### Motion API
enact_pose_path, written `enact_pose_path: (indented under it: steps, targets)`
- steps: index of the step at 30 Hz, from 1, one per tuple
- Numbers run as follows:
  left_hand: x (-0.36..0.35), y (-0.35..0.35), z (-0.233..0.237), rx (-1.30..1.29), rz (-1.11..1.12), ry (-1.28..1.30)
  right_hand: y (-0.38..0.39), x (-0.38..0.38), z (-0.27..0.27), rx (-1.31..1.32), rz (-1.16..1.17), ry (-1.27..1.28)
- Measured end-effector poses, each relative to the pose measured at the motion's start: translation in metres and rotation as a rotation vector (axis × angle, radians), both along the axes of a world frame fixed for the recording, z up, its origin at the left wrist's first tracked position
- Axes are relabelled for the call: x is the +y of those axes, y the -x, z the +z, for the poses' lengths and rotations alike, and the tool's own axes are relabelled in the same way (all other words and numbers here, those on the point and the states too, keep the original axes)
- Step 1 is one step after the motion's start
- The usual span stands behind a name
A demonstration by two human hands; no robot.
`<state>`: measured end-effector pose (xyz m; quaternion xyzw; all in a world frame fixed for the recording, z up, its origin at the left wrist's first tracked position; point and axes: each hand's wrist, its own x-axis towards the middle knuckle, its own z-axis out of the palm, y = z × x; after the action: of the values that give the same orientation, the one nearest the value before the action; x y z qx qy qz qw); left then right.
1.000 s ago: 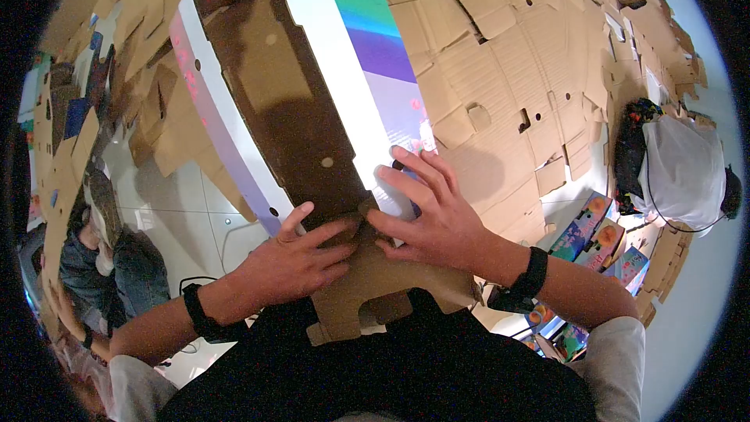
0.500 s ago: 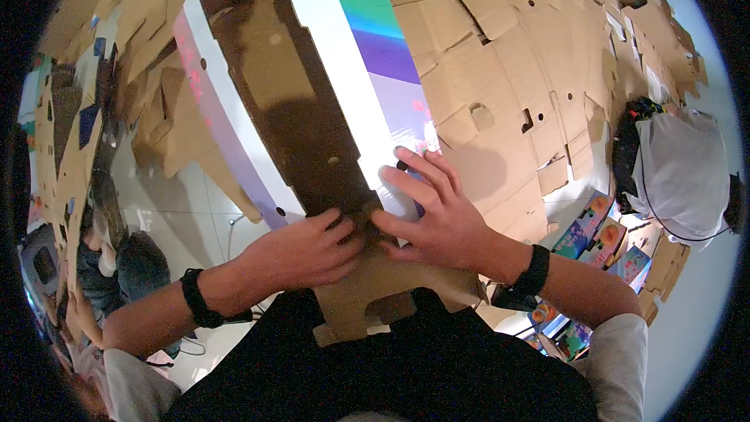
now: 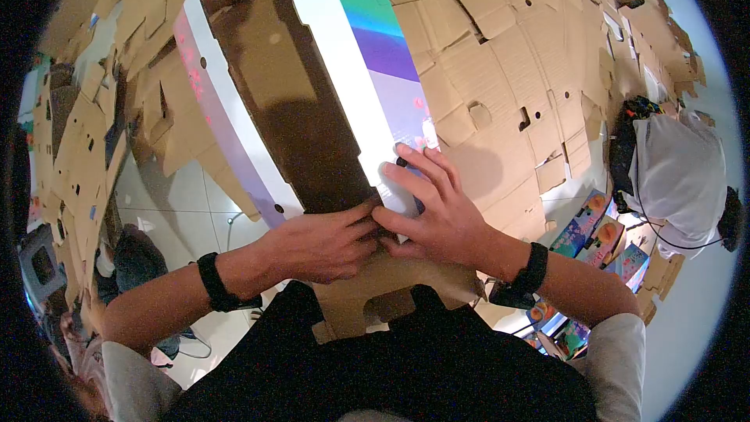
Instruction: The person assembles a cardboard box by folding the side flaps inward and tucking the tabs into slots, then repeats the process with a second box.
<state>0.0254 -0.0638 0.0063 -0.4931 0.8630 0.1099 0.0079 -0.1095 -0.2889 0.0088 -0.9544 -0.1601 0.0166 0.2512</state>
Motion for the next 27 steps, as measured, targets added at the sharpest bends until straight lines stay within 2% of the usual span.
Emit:
enact_pose_path:
  steps: [3, 10, 17, 27]
  targets:
    - [-0.002, 0.003, -0.001, 0.003, -0.02, -0.066, 0.0, 0.0, 0.0, -0.001, 0.001, -0.003]
    - [0.012, -0.004, -0.029, 0.144, -0.135, 0.165, -0.002, -0.003, 0.001, -0.022, 0.008, -0.016]
    - [0.01, 0.003, -0.035, 0.161, 0.027, 0.133, -0.004, -0.002, 0.003, -0.037, 0.016, -0.005]
    - [0.012, 0.007, -0.046, 0.166, 0.065, 0.212, -0.004, 0.0, -0.002, -0.057, 0.002, -0.012]
